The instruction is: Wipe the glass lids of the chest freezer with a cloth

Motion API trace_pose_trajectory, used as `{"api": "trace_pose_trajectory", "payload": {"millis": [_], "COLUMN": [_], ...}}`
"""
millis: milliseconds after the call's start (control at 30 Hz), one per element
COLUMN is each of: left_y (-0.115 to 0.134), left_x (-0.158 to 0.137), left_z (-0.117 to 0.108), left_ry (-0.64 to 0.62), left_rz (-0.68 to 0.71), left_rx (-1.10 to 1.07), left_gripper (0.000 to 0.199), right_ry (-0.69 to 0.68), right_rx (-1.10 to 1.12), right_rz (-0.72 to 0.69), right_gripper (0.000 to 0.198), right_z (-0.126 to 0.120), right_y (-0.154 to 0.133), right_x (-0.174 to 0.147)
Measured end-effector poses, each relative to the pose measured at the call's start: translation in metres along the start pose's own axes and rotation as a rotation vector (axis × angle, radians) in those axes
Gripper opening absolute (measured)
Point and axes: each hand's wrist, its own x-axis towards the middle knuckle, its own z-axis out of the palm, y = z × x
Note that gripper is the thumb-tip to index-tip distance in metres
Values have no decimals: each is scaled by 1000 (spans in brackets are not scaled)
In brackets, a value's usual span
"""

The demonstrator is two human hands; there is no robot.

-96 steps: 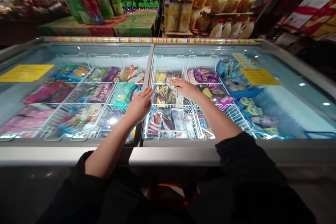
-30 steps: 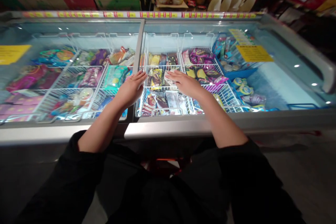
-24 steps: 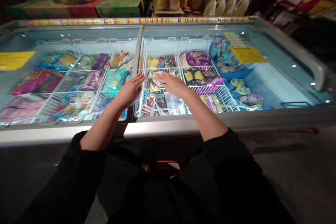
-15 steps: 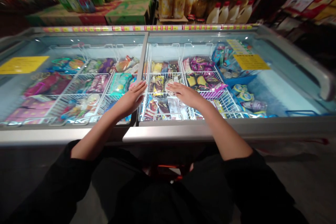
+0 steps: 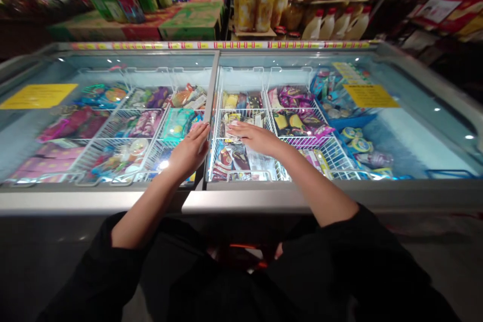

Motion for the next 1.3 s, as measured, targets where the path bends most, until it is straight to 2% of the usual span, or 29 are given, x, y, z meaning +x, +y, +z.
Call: {"api": "trace_pose_trajectory", "payload": {"millis": [100, 200, 333, 400, 533, 633, 700, 833, 900, 1000, 1067, 1200, 1300], "left_y": [2, 3, 1, -1, -2, -1, 0, -1, -4, -9, -11, -13, -11], "left_x": [0, 3, 7, 7, 5, 3, 3, 6, 8, 9, 9, 3, 0], "left_z": [-1, -1, 0, 1, 2, 2, 1, 1, 2, 4, 5, 4, 0], "left_ry": [-3, 4, 24, 33, 35, 29, 25, 29, 38, 51, 58, 68, 48], "left_rz": [-23, -44, -51, -44, -26, -18, -21, -44, -43, -27, -24, -25, -24], "left_rx": [-9, -27, -57, -65, -66, -74, -81, -103, -124, -163, -177, -166, -147], "left_gripper": [52, 52, 51, 51, 50, 51, 52, 51, 51, 53, 54, 55, 55], "right_ry": [16, 112, 188, 174, 80, 26, 24, 147, 203, 191, 144, 42, 23], "right_rx": [-3, -36, -90, -96, -45, 16, 48, 19, -8, -9, 17, 71, 60], "right_rz": [32, 85, 123, 98, -14, -44, -22, 78, 105, 85, 39, -57, -44], "right_gripper": [63, 63, 64, 65, 63, 62, 61, 63, 64, 64, 62, 60, 64], "right_z": [-11, -11, 3, 11, 16, 10, 4, 3, 8, 17, 22, 20, 13], "right_y": [19, 29, 14, 0, -16, -9, 2, 15, 12, -2, -12, -18, -11], "right_x": [-5, 22, 75, 86, 62, 33, 28, 58, 77, 87, 77, 32, 12]}}
